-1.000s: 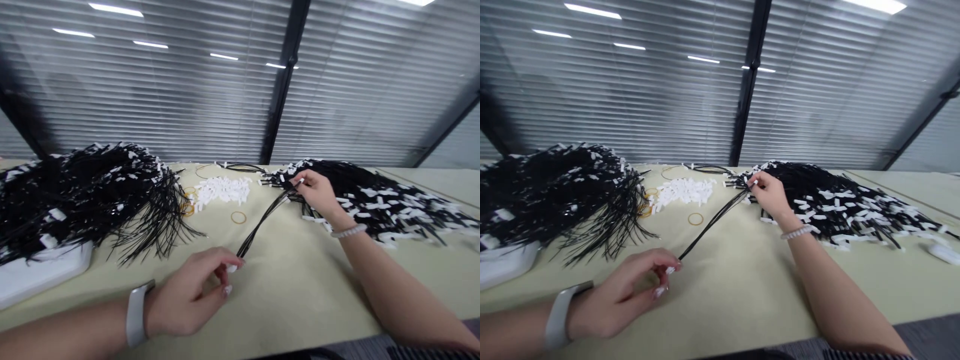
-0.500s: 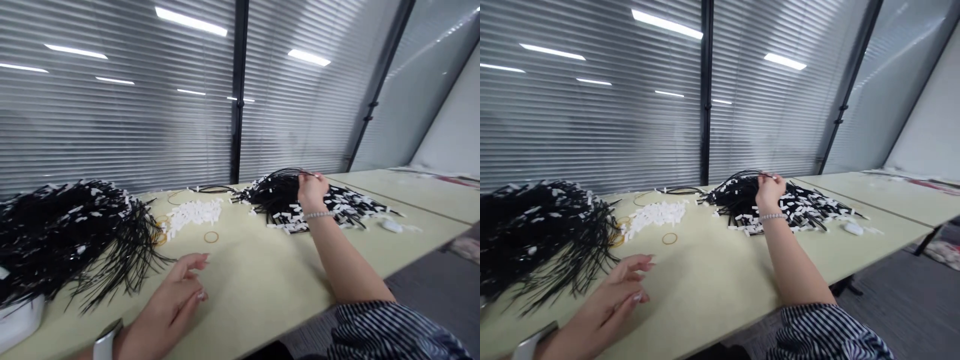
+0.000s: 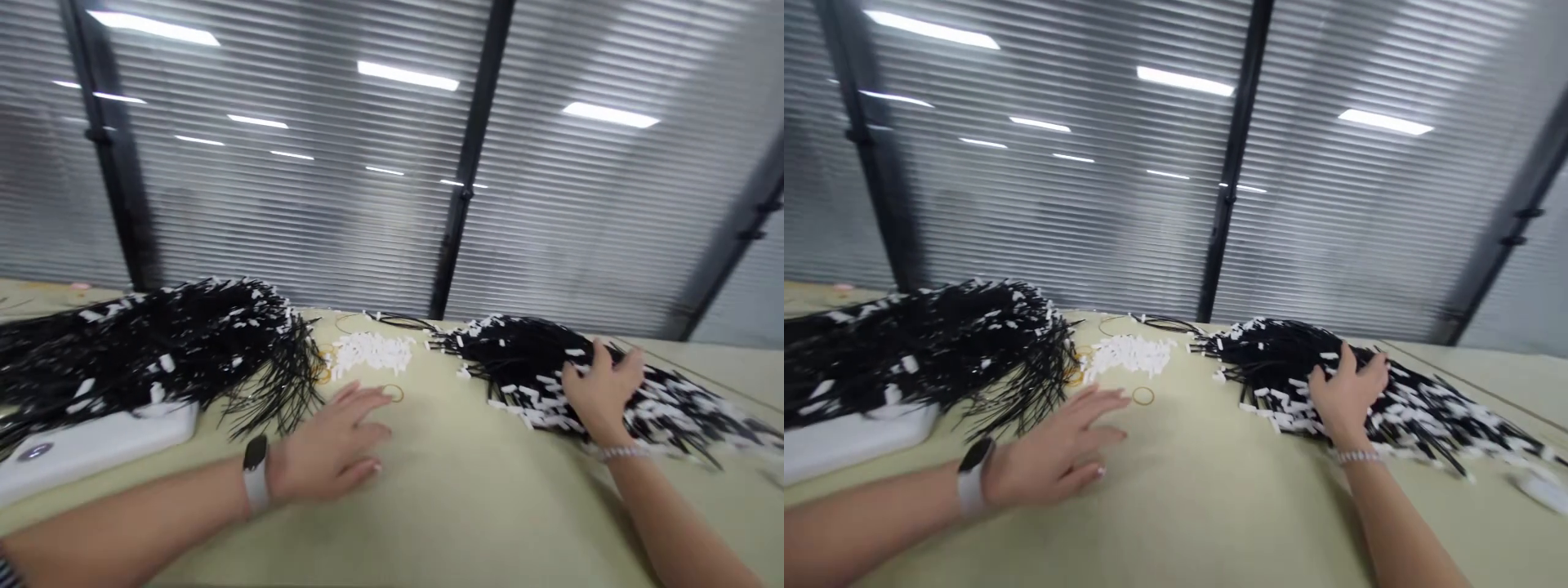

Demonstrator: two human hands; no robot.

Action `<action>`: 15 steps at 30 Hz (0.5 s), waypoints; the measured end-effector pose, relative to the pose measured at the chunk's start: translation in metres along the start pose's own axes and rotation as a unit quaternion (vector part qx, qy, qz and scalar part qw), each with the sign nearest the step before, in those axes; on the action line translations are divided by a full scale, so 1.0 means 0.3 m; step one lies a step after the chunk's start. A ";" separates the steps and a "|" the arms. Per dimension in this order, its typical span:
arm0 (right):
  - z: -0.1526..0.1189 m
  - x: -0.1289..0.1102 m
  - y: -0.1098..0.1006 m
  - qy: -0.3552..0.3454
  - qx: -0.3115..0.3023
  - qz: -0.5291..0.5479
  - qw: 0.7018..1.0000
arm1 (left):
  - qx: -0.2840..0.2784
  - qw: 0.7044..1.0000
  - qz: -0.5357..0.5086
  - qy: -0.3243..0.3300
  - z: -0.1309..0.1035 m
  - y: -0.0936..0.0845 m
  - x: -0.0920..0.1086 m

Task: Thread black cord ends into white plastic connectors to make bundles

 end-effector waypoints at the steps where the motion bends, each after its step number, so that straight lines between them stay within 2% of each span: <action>1: -0.014 -0.011 0.022 -0.030 -0.037 -0.003 0.999 | 0.006 1.000 0.017 -0.015 0.018 -0.011 -0.047; 2: -0.027 -0.023 0.046 -0.060 -0.070 -0.007 0.996 | 0.014 0.998 0.030 -0.052 0.038 -0.024 -0.109; 3: -0.038 -0.033 0.068 -0.088 -0.096 -0.012 0.991 | 0.021 0.990 0.045 -0.132 0.056 -0.040 -0.190; 4: -0.048 -0.041 0.087 -0.113 -0.115 -0.019 0.987 | 0.022 0.982 0.053 -0.179 0.072 -0.054 -0.267; 7: -0.071 -0.041 0.133 -0.169 -0.154 -0.046 0.972 | -0.003 0.962 0.069 -0.264 0.097 -0.083 -0.484; 9: -0.083 -0.022 0.152 -0.192 -0.167 -0.067 0.965 | -0.027 0.944 0.093 -0.314 0.085 -0.084 -0.600; 12: -0.086 0.023 0.165 -0.206 -0.143 -0.102 0.963 | -0.080 0.913 0.144 -0.374 0.045 -0.049 -0.714; 15: -0.075 0.068 0.167 -0.201 -0.099 -0.137 0.965 | -0.117 0.879 0.200 -0.416 0.015 -0.001 -0.780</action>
Point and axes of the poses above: each hand's wrist, its own z-axis towards the middle knuckle, its own y-axis out of the palm, x = y × z, the point moved 4 cm from there along z, towards the middle knuckle, and after that the axes turned 15 degrees about z, right-handed, at the moved point
